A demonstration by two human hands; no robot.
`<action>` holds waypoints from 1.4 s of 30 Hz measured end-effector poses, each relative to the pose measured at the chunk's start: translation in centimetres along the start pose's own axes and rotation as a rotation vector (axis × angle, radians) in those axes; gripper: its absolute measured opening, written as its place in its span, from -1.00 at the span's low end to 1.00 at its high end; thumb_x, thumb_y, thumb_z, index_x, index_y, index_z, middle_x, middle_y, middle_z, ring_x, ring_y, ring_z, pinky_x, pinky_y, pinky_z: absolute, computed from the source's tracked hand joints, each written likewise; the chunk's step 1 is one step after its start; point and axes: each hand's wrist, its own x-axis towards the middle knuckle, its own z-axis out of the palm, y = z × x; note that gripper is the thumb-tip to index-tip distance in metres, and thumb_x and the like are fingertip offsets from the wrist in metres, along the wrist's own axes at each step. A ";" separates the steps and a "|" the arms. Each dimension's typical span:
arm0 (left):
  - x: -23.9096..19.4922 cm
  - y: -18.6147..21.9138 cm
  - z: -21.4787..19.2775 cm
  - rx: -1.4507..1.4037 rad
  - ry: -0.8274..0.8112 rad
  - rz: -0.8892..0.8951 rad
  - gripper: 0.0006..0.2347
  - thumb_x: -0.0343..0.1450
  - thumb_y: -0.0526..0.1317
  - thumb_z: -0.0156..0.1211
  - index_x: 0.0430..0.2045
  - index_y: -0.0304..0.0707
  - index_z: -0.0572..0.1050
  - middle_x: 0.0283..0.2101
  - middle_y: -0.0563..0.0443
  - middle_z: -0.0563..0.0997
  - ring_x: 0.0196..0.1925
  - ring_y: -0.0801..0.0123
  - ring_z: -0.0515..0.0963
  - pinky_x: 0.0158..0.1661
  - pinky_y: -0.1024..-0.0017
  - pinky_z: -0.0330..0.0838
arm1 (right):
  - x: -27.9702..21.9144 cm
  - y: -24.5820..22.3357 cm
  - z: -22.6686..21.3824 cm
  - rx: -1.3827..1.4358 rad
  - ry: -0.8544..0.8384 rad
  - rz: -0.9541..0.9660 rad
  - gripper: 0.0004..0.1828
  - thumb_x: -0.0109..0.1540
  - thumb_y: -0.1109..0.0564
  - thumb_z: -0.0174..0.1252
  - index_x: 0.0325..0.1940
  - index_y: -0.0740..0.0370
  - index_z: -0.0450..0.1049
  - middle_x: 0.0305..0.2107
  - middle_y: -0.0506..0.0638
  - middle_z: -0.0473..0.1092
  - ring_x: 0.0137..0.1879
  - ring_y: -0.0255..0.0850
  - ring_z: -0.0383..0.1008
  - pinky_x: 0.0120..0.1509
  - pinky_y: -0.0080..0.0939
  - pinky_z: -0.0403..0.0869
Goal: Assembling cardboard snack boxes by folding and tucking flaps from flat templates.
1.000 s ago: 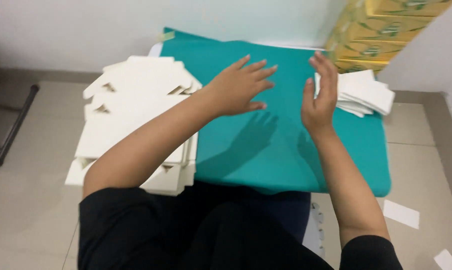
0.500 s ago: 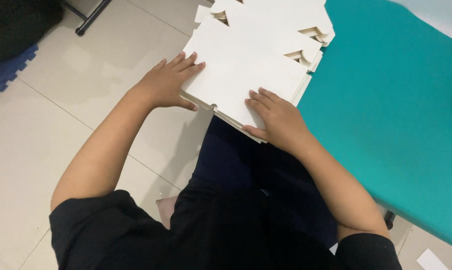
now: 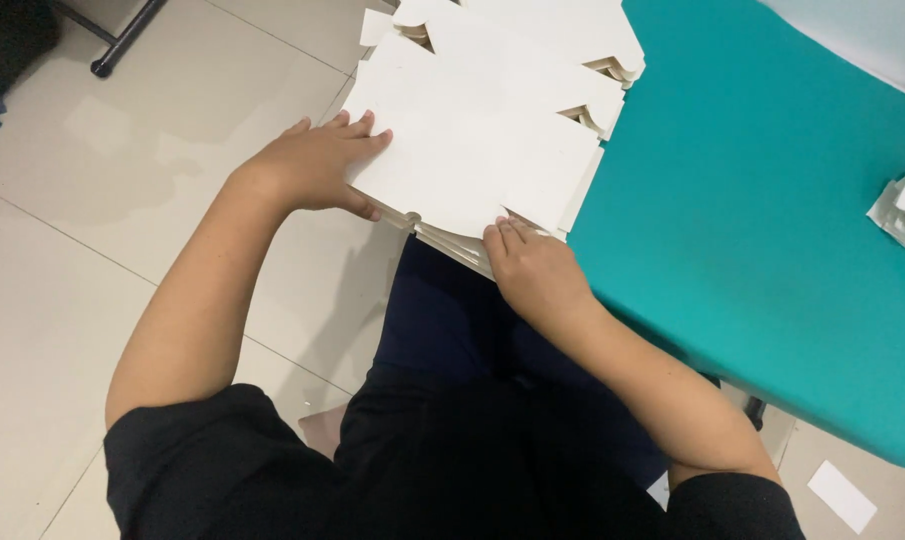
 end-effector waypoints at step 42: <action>7.3 25.2 15.7 -0.184 0.870 0.809 -0.65 0.24 0.00 0.33 -0.17 -0.08 0.54 -0.33 0.04 0.60 -0.15 0.23 0.58 0.25 -0.14 0.00 | -26.9 8.6 -7.4 0.019 0.173 0.899 -0.81 0.13 0.05 0.39 -0.47 0.13 0.55 -0.56 -0.11 0.46 -0.22 -0.15 0.50 -0.02 -0.16 0.43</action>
